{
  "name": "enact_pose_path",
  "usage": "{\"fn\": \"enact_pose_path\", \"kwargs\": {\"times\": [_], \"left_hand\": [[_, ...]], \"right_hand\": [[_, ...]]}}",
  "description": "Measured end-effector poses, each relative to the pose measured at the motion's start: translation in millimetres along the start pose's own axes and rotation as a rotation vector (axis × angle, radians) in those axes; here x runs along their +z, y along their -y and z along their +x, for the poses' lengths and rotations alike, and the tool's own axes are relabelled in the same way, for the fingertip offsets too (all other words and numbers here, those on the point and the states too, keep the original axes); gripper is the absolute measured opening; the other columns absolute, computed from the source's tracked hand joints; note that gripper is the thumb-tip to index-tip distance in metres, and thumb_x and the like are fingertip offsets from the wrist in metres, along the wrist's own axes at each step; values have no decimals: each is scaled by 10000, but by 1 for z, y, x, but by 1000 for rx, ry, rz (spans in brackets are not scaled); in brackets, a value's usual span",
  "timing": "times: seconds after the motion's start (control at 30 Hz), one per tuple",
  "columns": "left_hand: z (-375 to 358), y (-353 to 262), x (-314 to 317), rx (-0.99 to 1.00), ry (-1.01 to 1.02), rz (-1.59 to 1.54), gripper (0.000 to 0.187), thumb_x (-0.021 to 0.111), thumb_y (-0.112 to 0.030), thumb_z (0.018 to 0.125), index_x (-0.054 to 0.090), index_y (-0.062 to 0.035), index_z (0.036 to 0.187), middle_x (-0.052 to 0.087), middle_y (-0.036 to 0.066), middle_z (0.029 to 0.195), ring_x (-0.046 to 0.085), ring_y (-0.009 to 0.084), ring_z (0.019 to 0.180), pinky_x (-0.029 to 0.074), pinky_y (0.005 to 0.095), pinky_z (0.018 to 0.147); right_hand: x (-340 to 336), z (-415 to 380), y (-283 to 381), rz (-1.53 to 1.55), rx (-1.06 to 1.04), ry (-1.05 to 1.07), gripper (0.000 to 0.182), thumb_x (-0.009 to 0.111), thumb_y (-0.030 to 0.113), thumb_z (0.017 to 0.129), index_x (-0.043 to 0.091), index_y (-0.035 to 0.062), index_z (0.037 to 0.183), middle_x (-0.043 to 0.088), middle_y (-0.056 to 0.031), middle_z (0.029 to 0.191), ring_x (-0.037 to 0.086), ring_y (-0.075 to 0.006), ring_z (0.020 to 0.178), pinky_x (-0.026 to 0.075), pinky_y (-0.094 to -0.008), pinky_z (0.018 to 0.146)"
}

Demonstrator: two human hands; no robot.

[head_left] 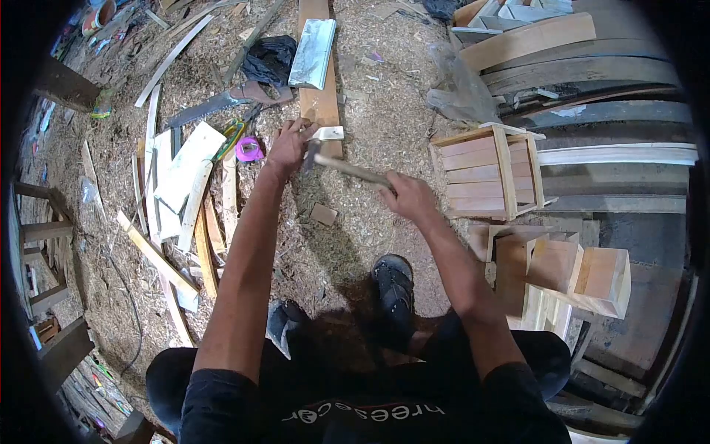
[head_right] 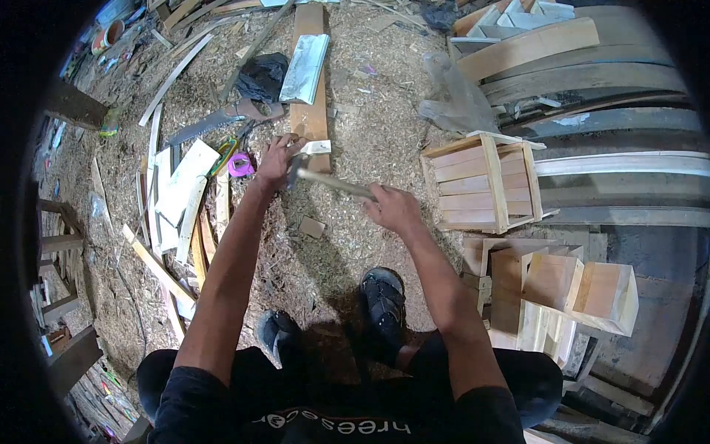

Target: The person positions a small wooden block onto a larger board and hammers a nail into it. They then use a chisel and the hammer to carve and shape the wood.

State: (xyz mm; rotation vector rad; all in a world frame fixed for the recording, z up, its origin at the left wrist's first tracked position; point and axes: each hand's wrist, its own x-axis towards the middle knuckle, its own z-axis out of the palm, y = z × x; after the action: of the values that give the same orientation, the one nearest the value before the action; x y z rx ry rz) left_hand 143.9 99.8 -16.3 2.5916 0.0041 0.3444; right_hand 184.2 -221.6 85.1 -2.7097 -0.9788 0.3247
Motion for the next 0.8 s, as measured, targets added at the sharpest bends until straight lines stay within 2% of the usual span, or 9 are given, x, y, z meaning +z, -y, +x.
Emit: {"fn": "enact_pose_path", "kwargs": {"times": [0.03, 0.17, 0.27, 0.37, 0.47, 0.6, 0.67, 0.77, 0.8], "left_hand": [[3, -7, -6, -60, 97, 46, 446, 637, -387, 897, 593, -251, 1320, 518, 38, 1330, 483, 305, 1220, 421, 527, 955], [1, 2, 4, -42, 87, 55, 449, 621, -384, 919, 573, -259, 1347, 515, 36, 1343, 458, 299, 1255, 419, 546, 971], [1, -4, 2, -90, 107, 42, 472, 628, -385, 917, 558, -271, 1369, 513, 30, 1350, 461, 295, 1248, 410, 538, 980], [3, -13, -6, -104, 94, 30, 475, 615, -386, 927, 559, -248, 1377, 527, 52, 1342, 479, 305, 1235, 395, 527, 992], [0, -7, -2, -104, 100, 36, 464, 602, -396, 935, 567, -230, 1366, 539, 71, 1329, 491, 306, 1236, 395, 529, 981], [3, -10, -2, -101, 96, 52, 454, 617, -383, 927, 580, -224, 1350, 536, 74, 1331, 487, 307, 1244, 388, 531, 985], [-2, -13, -4, -118, 102, 24, 450, 622, -380, 924, 586, -223, 1344, 535, 74, 1332, 484, 308, 1248, 386, 533, 988], [2, -15, -6, -112, 100, 61, 446, 624, -379, 921, 593, -221, 1336, 533, 76, 1332, 483, 309, 1245, 385, 534, 989], [4, -14, -7, -113, 100, 46, 449, 625, -380, 919, 592, -222, 1338, 532, 74, 1332, 482, 308, 1242, 383, 535, 988]], "right_hand": [[-3, 1, -3, -26, 18, -2, 285, 561, 393, 959, 559, 120, 1042, 689, -155, 793, 678, -385, 666, 543, -507, 605], [-5, -7, 1, 44, 29, -63, 307, 522, 398, 982, 555, 100, 1047, 673, -188, 770, 675, -400, 691, 530, -523, 618], [13, -16, 30, 260, 142, 42, 334, 497, 396, 995, 547, 71, 1050, 650, -234, 736, 653, -459, 704, 507, -550, 616], [46, -22, 45, 399, 285, -76, 372, 448, 400, 1019, 536, 39, 1046, 622, -280, 718, 610, -533, 727, 467, -602, 642], [68, -32, 59, 486, 311, -185, 363, 444, 393, 1022, 539, 44, 1048, 623, -294, 736, 607, -534, 733, 455, -618, 654], [73, -30, 67, 428, 292, -175, 361, 454, 378, 1021, 537, 28, 1042, 617, -300, 712, 603, -536, 696, 457, -606, 619], [69, -37, 79, 464, 288, -282, 362, 460, 367, 1020, 519, 10, 1034, 612, -286, 687, 606, -527, 674, 457, -596, 593], [74, -27, 74, 381, 490, -114, 312, 463, 321, 1026, 514, 15, 993, 608, -247, 693, 627, -491, 723, 465, -553, 633], [68, -23, 74, 379, 482, -122, 312, 463, 321, 1026, 514, 15, 993, 608, -247, 693, 627, -491, 723, 465, -553, 633]]}}
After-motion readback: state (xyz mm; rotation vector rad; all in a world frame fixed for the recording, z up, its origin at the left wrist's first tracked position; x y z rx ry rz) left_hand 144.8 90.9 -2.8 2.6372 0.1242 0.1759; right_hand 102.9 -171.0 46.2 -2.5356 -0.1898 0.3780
